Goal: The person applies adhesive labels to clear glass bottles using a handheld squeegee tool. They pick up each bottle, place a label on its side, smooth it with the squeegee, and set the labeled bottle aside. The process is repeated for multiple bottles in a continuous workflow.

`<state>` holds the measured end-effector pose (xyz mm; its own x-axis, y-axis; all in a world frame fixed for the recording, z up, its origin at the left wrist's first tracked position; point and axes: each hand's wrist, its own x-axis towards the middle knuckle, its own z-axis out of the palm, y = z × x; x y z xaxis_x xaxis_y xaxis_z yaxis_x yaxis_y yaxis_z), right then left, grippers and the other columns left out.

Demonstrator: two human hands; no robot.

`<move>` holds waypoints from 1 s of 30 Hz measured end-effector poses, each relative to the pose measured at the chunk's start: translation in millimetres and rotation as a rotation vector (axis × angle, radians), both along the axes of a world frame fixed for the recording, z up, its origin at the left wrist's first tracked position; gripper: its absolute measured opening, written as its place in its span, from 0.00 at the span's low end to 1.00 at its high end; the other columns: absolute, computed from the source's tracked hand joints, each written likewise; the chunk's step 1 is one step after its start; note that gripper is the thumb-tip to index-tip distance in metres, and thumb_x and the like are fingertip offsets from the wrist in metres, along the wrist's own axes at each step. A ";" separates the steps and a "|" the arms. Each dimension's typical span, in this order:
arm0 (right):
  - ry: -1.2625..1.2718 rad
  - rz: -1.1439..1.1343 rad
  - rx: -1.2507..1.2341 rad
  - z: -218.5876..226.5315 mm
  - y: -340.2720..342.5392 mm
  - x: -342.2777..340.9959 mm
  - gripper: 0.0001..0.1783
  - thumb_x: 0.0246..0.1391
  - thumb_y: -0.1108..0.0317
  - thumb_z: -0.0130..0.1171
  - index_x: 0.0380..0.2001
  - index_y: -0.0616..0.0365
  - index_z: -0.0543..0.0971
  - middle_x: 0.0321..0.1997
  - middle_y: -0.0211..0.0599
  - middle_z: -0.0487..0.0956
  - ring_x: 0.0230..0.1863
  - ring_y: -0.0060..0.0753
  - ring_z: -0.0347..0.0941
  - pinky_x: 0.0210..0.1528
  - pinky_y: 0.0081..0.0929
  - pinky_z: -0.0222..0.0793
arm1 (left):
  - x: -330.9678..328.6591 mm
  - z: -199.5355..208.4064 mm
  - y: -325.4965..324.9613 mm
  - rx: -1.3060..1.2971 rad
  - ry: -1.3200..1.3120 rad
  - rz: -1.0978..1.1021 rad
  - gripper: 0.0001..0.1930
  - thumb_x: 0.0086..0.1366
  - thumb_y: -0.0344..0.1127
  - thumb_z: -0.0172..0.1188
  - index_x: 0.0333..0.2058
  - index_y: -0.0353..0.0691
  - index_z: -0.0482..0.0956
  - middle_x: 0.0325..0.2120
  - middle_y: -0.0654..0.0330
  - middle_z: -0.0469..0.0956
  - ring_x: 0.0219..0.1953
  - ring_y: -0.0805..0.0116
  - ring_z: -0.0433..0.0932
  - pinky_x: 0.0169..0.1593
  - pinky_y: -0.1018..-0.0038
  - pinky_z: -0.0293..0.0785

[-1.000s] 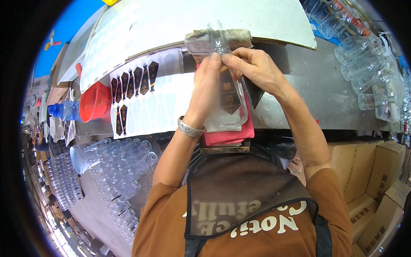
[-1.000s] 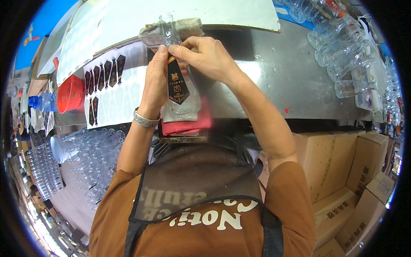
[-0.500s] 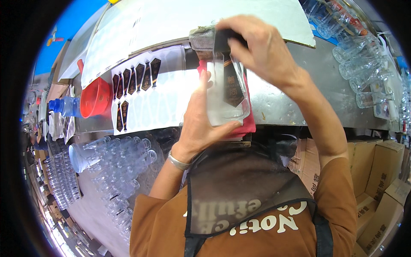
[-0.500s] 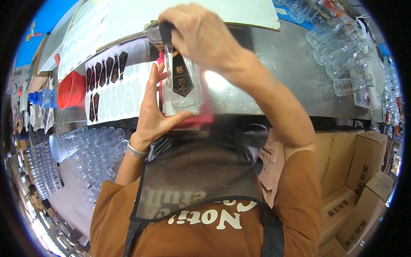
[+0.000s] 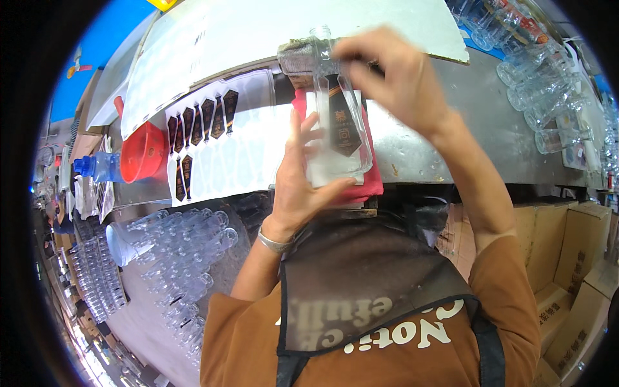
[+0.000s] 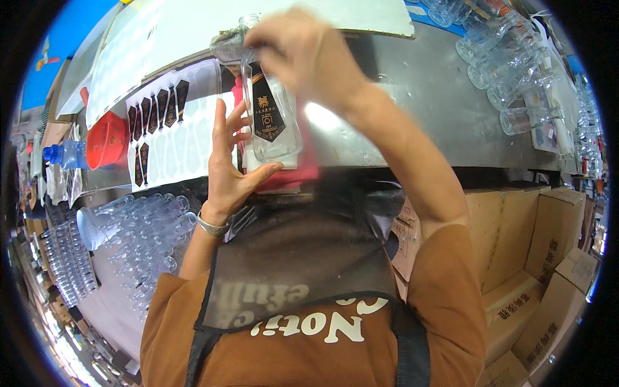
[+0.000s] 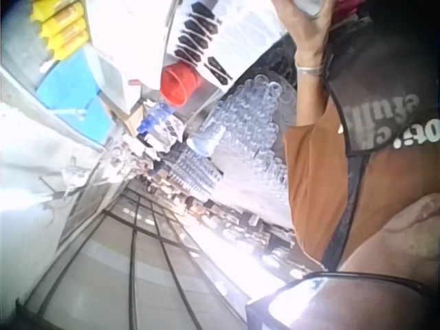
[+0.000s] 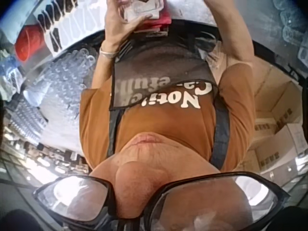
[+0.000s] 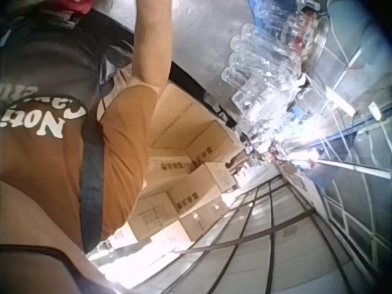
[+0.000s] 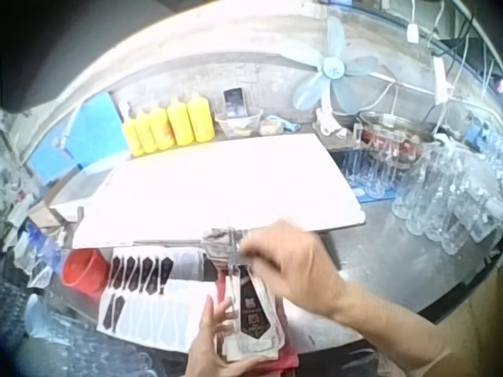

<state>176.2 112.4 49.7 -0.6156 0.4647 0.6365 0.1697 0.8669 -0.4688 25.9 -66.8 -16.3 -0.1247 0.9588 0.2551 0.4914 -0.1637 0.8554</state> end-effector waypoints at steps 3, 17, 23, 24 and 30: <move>-0.068 0.375 -0.067 -10.1 -64.8 16.5 0.09 0.46 0.73 0.65 0.34 0.57 0.82 0.33 0.40 0.81 0.39 0.44 0.79 0.44 0.37 0.75 | -5.8 -6.8 -5.9 -0.040 -0.069 -0.003 0.66 0.47 0.36 0.81 0.74 0.37 0.37 0.65 0.44 0.65 0.61 0.57 0.72 0.59 0.65 0.72; -0.062 0.421 -0.596 -23.7 -90.5 72.3 0.14 0.50 0.77 0.65 0.43 0.60 0.82 0.41 0.37 0.82 0.38 0.38 0.79 0.45 0.30 0.74 | 14.3 -1.4 3.9 0.106 0.255 0.104 0.58 0.45 0.29 0.77 0.71 0.30 0.48 0.61 0.39 0.67 0.59 0.44 0.72 0.59 0.62 0.72; 0.135 0.088 -1.408 -79.2 -40.3 58.5 0.32 0.74 0.47 0.38 0.42 0.68 0.81 0.38 0.39 0.84 0.27 0.18 0.72 0.34 0.19 0.68 | 18.8 -6.0 8.5 0.103 -0.568 -0.027 0.51 0.52 0.32 0.75 0.69 0.28 0.53 0.62 0.43 0.68 0.65 0.53 0.67 0.67 0.63 0.64; 0.118 0.135 -1.546 -71.0 -51.0 52.2 0.37 0.73 0.42 0.35 0.48 0.69 0.79 0.40 0.42 0.85 0.21 0.18 0.69 0.29 0.19 0.66 | 16.3 -4.2 7.9 0.041 -0.588 -0.060 0.49 0.54 0.33 0.73 0.69 0.28 0.52 0.64 0.43 0.65 0.67 0.54 0.64 0.68 0.63 0.61; -0.339 -0.147 -0.839 -14.1 -84.3 45.0 0.21 0.59 0.63 0.62 0.50 0.67 0.79 0.38 0.51 0.85 0.29 0.37 0.82 0.34 0.29 0.74 | 0.1 -19.1 -1.8 0.073 0.193 0.023 0.51 0.55 0.43 0.74 0.71 0.36 0.53 0.71 0.39 0.53 0.70 0.40 0.57 0.70 0.58 0.57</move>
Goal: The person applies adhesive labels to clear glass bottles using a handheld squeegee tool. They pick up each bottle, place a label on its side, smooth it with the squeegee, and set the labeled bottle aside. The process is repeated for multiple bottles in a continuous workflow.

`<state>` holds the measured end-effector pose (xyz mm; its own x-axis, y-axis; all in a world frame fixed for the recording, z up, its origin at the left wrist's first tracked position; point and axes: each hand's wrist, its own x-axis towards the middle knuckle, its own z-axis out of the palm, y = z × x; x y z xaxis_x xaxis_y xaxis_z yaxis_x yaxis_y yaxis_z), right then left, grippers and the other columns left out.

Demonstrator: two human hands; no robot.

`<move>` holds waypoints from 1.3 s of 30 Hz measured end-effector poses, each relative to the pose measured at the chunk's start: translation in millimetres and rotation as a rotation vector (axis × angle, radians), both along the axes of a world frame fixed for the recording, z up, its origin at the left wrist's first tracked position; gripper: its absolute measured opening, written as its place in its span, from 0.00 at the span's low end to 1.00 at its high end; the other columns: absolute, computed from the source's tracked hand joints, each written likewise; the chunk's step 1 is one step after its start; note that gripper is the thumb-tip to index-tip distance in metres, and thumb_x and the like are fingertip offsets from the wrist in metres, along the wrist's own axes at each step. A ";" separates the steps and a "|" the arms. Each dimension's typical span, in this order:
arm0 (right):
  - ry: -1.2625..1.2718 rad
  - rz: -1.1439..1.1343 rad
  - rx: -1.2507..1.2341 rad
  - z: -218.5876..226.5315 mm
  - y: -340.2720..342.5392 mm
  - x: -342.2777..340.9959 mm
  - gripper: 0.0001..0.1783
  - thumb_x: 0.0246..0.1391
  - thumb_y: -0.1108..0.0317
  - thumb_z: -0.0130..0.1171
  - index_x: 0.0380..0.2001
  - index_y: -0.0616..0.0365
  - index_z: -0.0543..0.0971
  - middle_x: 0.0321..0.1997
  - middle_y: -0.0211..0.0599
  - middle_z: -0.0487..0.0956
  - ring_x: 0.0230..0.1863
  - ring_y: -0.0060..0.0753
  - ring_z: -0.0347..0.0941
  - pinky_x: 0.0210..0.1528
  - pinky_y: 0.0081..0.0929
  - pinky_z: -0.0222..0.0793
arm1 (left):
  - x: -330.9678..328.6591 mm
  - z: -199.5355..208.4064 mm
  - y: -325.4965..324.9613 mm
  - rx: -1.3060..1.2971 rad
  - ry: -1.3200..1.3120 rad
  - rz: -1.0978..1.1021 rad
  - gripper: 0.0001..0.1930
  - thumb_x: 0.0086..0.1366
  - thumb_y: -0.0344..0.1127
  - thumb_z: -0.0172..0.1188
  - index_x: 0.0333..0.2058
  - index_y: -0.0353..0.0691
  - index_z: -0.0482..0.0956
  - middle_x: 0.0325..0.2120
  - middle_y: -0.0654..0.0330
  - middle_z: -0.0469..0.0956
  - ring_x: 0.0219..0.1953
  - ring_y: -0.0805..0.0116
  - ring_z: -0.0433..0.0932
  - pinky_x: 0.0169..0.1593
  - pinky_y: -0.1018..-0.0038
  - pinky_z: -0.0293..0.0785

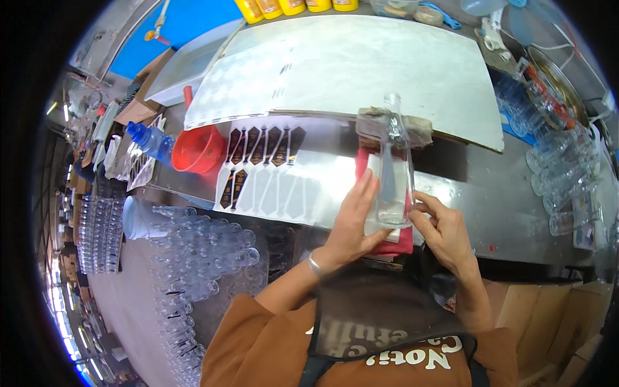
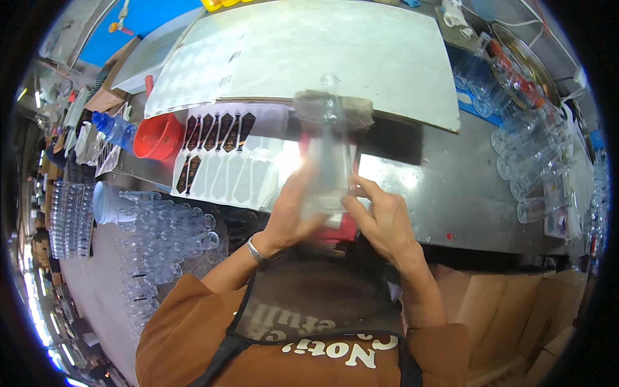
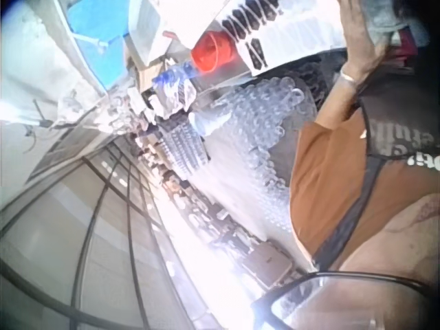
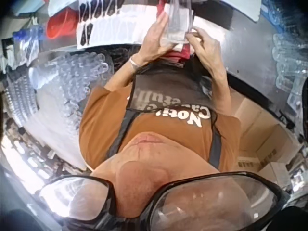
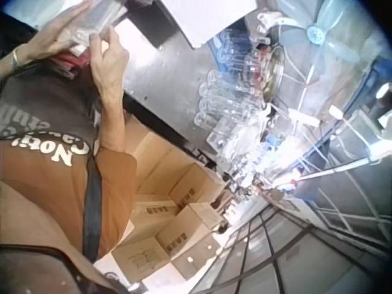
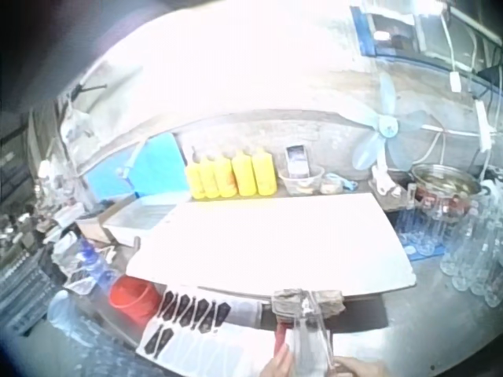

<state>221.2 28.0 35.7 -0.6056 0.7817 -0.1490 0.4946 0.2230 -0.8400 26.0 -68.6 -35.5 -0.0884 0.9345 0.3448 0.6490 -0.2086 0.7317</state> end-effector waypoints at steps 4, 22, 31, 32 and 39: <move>-0.013 0.042 0.194 -9.3 4.0 1.3 0.19 0.58 0.63 0.64 0.48 0.65 0.80 0.38 0.48 0.85 0.19 0.31 0.74 0.27 0.30 0.69 | -48.3 13.3 0.0 0.047 0.219 -0.023 0.47 0.53 0.38 0.74 0.69 0.34 0.60 0.67 0.43 0.62 0.69 0.45 0.61 0.71 0.58 0.56; 0.153 -0.176 0.266 -20.2 27.3 -13.2 0.14 0.59 0.70 0.65 0.46 0.65 0.82 0.28 0.34 0.82 0.17 0.15 0.61 0.22 0.20 0.58 | -269.6 42.1 63.4 0.055 0.269 0.467 0.08 0.61 0.34 0.66 0.36 0.37 0.82 0.39 0.56 0.83 0.42 0.58 0.80 0.48 0.67 0.75; 0.120 -0.169 0.285 -21.9 27.8 -12.3 0.15 0.57 0.70 0.66 0.46 0.65 0.82 0.27 0.34 0.82 0.17 0.16 0.61 0.22 0.21 0.59 | -301.4 62.9 65.2 -0.164 0.101 0.357 0.15 0.65 0.37 0.61 0.42 0.30 0.84 0.38 0.52 0.86 0.38 0.68 0.84 0.46 0.74 0.76; 0.117 -0.169 0.285 -22.2 27.9 -12.1 0.15 0.57 0.70 0.66 0.46 0.65 0.82 0.27 0.34 0.82 0.17 0.16 0.61 0.22 0.21 0.59 | -300.3 63.6 67.0 -0.202 0.093 0.400 0.15 0.65 0.37 0.61 0.41 0.30 0.85 0.38 0.53 0.86 0.37 0.68 0.83 0.45 0.74 0.77; 0.060 -0.189 0.234 -19.8 34.0 -5.2 0.14 0.60 0.70 0.63 0.46 0.67 0.81 0.32 0.37 0.84 0.28 0.19 0.72 0.32 0.19 0.67 | -347.6 49.6 82.2 0.214 -0.658 0.826 0.10 0.63 0.36 0.62 0.37 0.37 0.85 0.28 0.66 0.81 0.31 0.75 0.77 0.31 0.78 0.72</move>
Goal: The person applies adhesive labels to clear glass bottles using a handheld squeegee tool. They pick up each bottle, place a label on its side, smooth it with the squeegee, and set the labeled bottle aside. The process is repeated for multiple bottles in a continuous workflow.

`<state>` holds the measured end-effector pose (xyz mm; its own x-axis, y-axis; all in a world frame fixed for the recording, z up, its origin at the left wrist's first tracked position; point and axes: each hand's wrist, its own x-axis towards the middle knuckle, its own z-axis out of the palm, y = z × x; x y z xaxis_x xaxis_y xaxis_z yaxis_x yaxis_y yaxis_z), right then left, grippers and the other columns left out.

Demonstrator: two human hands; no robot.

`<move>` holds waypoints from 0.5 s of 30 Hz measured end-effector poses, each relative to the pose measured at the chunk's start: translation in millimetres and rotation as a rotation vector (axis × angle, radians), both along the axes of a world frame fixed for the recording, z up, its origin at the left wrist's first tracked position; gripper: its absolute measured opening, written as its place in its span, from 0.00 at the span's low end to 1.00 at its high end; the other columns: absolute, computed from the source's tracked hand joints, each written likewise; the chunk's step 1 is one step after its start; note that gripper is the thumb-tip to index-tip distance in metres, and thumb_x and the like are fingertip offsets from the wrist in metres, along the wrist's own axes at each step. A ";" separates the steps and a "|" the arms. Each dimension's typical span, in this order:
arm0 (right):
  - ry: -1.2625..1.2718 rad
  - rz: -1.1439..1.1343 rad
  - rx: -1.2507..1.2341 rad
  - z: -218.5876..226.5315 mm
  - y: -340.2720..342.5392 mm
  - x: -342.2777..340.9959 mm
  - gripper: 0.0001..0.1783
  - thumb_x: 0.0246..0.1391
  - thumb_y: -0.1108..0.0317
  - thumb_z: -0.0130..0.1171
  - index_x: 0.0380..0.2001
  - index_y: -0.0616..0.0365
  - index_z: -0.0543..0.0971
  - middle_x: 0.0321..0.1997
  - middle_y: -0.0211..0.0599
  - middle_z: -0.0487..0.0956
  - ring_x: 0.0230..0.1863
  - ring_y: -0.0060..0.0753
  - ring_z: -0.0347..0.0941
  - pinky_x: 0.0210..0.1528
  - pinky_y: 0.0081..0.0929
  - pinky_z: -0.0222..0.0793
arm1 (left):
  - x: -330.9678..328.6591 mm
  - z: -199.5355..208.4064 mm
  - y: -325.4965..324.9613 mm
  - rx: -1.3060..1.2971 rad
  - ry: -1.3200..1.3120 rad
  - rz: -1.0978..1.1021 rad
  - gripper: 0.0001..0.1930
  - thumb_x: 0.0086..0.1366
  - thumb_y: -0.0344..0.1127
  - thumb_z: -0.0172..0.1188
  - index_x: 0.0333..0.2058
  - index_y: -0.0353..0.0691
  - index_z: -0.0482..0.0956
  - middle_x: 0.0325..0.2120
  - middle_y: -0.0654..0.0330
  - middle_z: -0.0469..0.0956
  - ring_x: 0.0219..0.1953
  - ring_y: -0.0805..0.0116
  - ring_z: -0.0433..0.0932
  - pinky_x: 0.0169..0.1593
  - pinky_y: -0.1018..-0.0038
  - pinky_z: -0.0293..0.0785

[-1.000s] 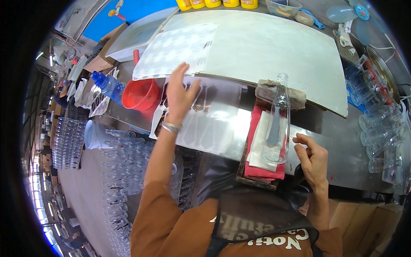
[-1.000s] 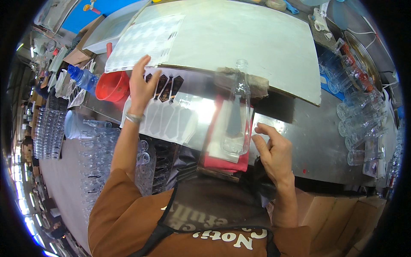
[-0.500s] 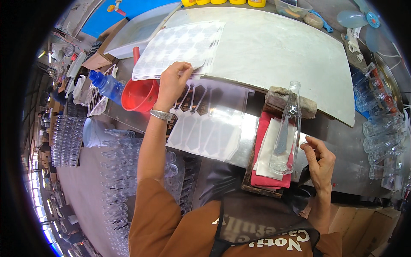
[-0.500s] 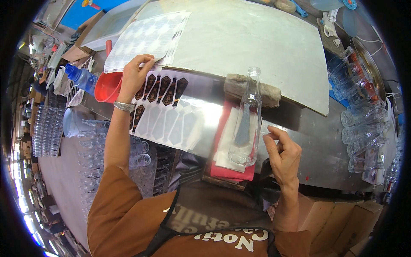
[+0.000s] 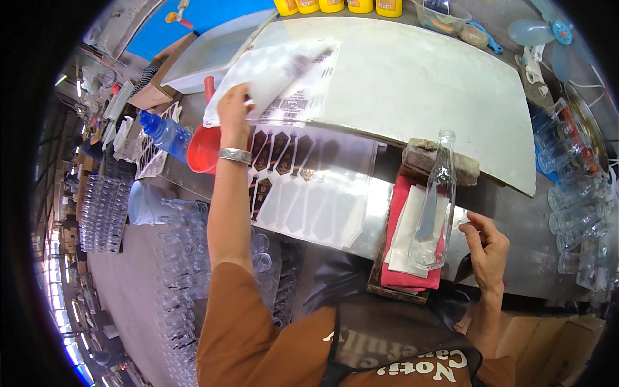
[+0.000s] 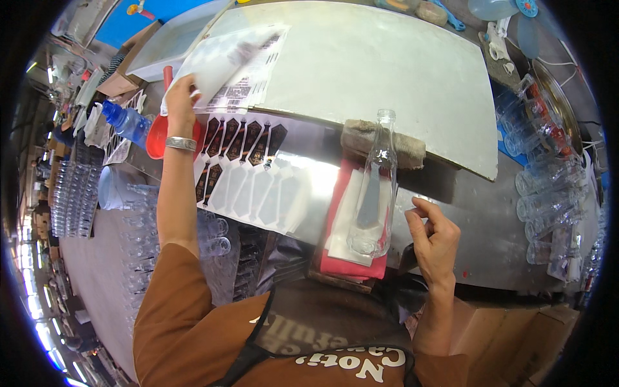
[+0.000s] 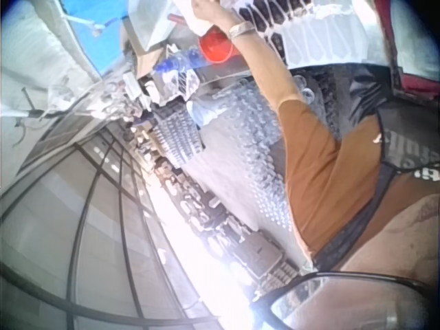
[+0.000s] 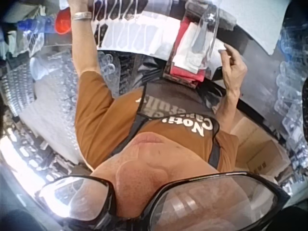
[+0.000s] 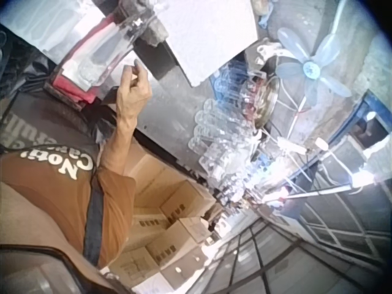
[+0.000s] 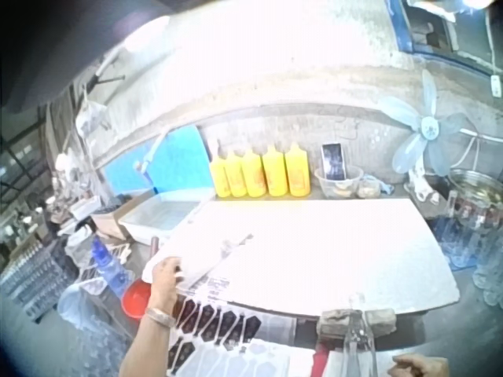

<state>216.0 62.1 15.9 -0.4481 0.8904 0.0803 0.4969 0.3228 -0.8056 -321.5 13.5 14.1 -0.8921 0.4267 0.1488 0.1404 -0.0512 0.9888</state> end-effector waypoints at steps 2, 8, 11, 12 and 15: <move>-0.005 -0.043 -0.004 -1.5 3.0 5.4 0.14 0.60 0.70 0.63 0.46 0.67 0.81 0.32 0.37 0.84 0.29 0.19 0.72 0.33 0.19 0.67 | -41.6 -4.2 -1.6 0.273 -0.116 0.205 0.08 0.63 0.36 0.61 0.35 0.39 0.85 0.28 0.66 0.80 0.31 0.76 0.77 0.30 0.77 0.71; 0.060 -0.141 0.010 -14.2 14.9 17.6 0.13 0.56 0.71 0.65 0.44 0.66 0.83 0.27 0.31 0.79 0.20 0.15 0.60 0.24 0.19 0.59 | -146.5 -28.6 -63.8 0.046 0.248 0.721 0.17 0.58 0.32 0.59 0.44 0.25 0.79 0.38 0.50 0.81 0.40 0.58 0.78 0.45 0.65 0.74; 0.069 -0.166 0.006 -12.8 19.1 14.6 0.14 0.58 0.70 0.64 0.45 0.66 0.82 0.27 0.30 0.79 0.21 0.14 0.60 0.24 0.18 0.58 | -103.5 -21.3 -21.2 -0.128 0.844 0.735 0.20 0.62 0.35 0.61 0.47 0.23 0.77 0.46 0.41 0.79 0.46 0.50 0.77 0.55 0.59 0.71; 0.088 -0.145 -0.003 -11.8 20.5 11.3 0.14 0.58 0.70 0.64 0.45 0.66 0.82 0.27 0.30 0.79 0.21 0.14 0.60 0.24 0.18 0.58 | -112.8 -18.5 -23.1 -0.234 0.948 0.610 0.20 0.61 0.37 0.64 0.47 0.27 0.78 0.45 0.43 0.80 0.47 0.46 0.78 0.55 0.57 0.72; 0.070 -0.158 0.030 -3.8 21.0 5.8 0.14 0.59 0.70 0.63 0.46 0.66 0.82 0.27 0.30 0.79 0.21 0.13 0.60 0.24 0.18 0.58 | -52.3 11.8 16.7 -0.918 0.975 0.277 0.32 0.57 0.61 0.64 0.44 0.34 0.83 0.45 0.47 0.81 0.48 0.44 0.79 0.52 0.53 0.73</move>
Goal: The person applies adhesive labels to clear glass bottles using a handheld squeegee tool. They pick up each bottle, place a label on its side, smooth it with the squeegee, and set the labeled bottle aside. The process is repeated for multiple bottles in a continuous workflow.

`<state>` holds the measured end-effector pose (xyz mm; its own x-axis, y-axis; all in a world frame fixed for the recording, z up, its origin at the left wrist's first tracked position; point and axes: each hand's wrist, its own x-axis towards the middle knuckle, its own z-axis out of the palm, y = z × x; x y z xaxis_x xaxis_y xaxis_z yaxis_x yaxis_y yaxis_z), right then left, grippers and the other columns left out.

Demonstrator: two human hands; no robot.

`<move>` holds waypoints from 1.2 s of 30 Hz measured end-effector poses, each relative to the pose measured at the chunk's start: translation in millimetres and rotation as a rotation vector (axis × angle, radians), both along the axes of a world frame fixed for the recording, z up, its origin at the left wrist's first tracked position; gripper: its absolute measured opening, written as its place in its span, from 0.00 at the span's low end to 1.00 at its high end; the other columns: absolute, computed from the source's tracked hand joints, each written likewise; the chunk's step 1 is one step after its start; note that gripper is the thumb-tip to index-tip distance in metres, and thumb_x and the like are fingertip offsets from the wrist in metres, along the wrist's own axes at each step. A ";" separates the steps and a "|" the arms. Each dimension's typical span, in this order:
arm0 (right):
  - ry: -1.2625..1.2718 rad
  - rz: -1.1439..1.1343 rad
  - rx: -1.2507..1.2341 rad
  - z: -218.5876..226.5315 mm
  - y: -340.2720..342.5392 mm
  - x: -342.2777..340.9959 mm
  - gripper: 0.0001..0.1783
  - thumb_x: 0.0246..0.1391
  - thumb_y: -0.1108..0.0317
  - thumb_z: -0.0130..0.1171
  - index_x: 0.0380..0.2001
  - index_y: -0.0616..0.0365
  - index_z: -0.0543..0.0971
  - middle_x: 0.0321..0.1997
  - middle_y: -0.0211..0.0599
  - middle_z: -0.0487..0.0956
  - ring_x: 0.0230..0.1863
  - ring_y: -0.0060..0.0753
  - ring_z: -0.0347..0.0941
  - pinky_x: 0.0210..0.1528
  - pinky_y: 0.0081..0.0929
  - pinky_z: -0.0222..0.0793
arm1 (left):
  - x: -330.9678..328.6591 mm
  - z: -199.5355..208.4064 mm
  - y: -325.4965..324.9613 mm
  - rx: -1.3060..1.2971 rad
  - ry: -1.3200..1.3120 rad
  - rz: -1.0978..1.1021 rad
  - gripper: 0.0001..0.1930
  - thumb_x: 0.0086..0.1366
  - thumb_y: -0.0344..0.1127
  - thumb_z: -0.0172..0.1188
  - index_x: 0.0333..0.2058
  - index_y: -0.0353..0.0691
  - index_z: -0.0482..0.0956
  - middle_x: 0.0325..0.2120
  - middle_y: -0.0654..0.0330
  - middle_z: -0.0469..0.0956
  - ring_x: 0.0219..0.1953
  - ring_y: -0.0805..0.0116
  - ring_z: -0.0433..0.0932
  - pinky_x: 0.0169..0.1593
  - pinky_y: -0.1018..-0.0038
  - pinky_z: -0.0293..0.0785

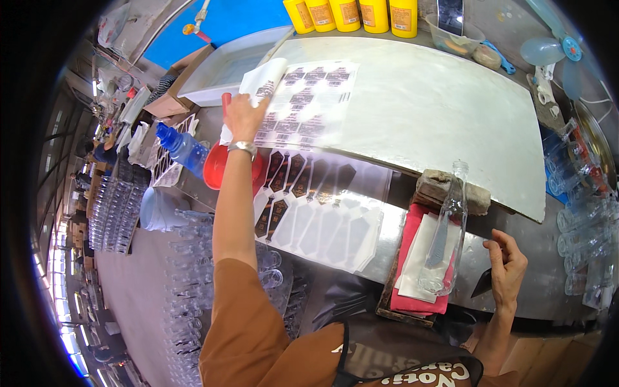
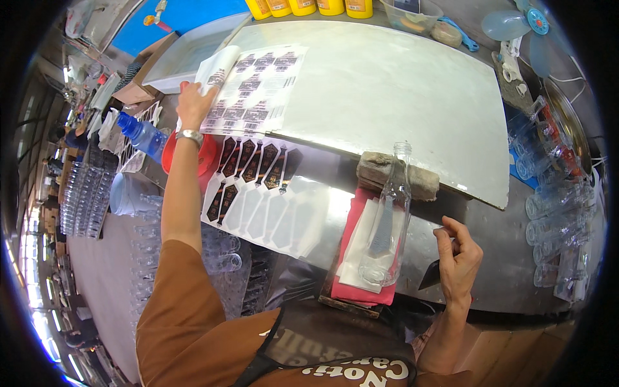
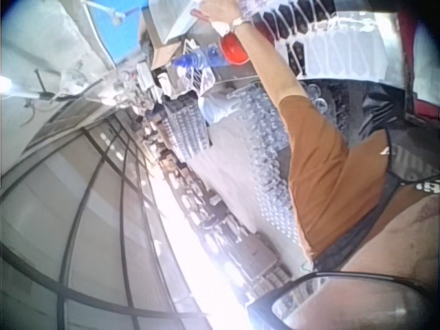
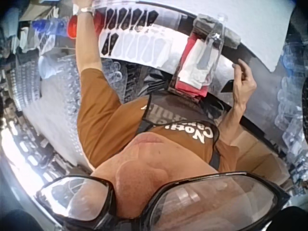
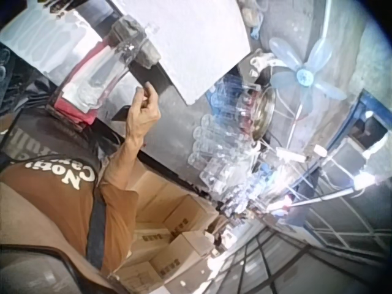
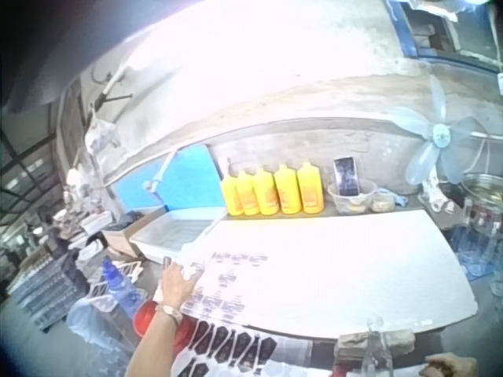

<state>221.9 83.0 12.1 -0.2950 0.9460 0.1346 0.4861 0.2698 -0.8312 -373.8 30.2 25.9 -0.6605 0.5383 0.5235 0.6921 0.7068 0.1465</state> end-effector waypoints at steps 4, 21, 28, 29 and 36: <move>0.018 -0.014 -0.005 -3.2 -3.9 8.2 0.14 0.59 0.70 0.63 0.46 0.66 0.82 0.27 0.30 0.79 0.22 0.13 0.61 0.25 0.18 0.59 | 9.5 6.2 3.6 -0.091 -0.095 0.025 0.37 0.60 0.64 0.58 0.45 0.28 0.81 0.56 0.41 0.75 0.57 0.46 0.75 0.59 0.54 0.69; -0.038 -0.009 -0.003 -5.1 -4.5 10.8 0.14 0.59 0.69 0.63 0.46 0.66 0.82 0.27 0.31 0.79 0.22 0.15 0.62 0.26 0.19 0.61 | 10.9 -22.8 0.1 -0.156 -0.316 -0.381 0.43 0.66 0.66 0.49 0.69 0.39 0.60 0.70 0.38 0.56 0.72 0.45 0.55 0.70 0.50 0.51; -0.134 0.043 -0.082 -0.5 -2.8 10.9 0.14 0.63 0.68 0.59 0.48 0.67 0.80 0.34 0.36 0.85 0.34 0.19 0.76 0.36 0.19 0.69 | -21.9 -44.3 11.8 -0.349 -0.308 -0.315 0.47 0.64 0.72 0.47 0.72 0.43 0.57 0.70 0.38 0.54 0.73 0.42 0.51 0.70 0.40 0.47; -0.137 0.039 -0.074 -2.1 -2.4 12.4 0.14 0.63 0.68 0.59 0.48 0.67 0.80 0.34 0.36 0.85 0.34 0.19 0.76 0.36 0.19 0.69 | -7.9 -38.4 14.4 -0.366 -0.319 -0.314 0.46 0.64 0.72 0.47 0.72 0.45 0.57 0.70 0.38 0.54 0.73 0.40 0.51 0.70 0.39 0.46; -0.137 0.053 -0.070 -5.0 -2.1 13.0 0.15 0.63 0.68 0.59 0.47 0.68 0.80 0.34 0.36 0.85 0.32 0.19 0.75 0.35 0.19 0.69 | 3.5 -23.7 16.9 -0.558 -0.263 -0.330 0.42 0.66 0.71 0.46 0.71 0.52 0.59 0.71 0.38 0.52 0.73 0.36 0.49 0.70 0.38 0.45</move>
<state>234.8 80.9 7.0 -0.3562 0.9341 0.0238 0.5823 0.2418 -0.7762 -370.3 47.1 2.2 -0.4830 0.8745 -0.0449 0.8749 0.4840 0.0149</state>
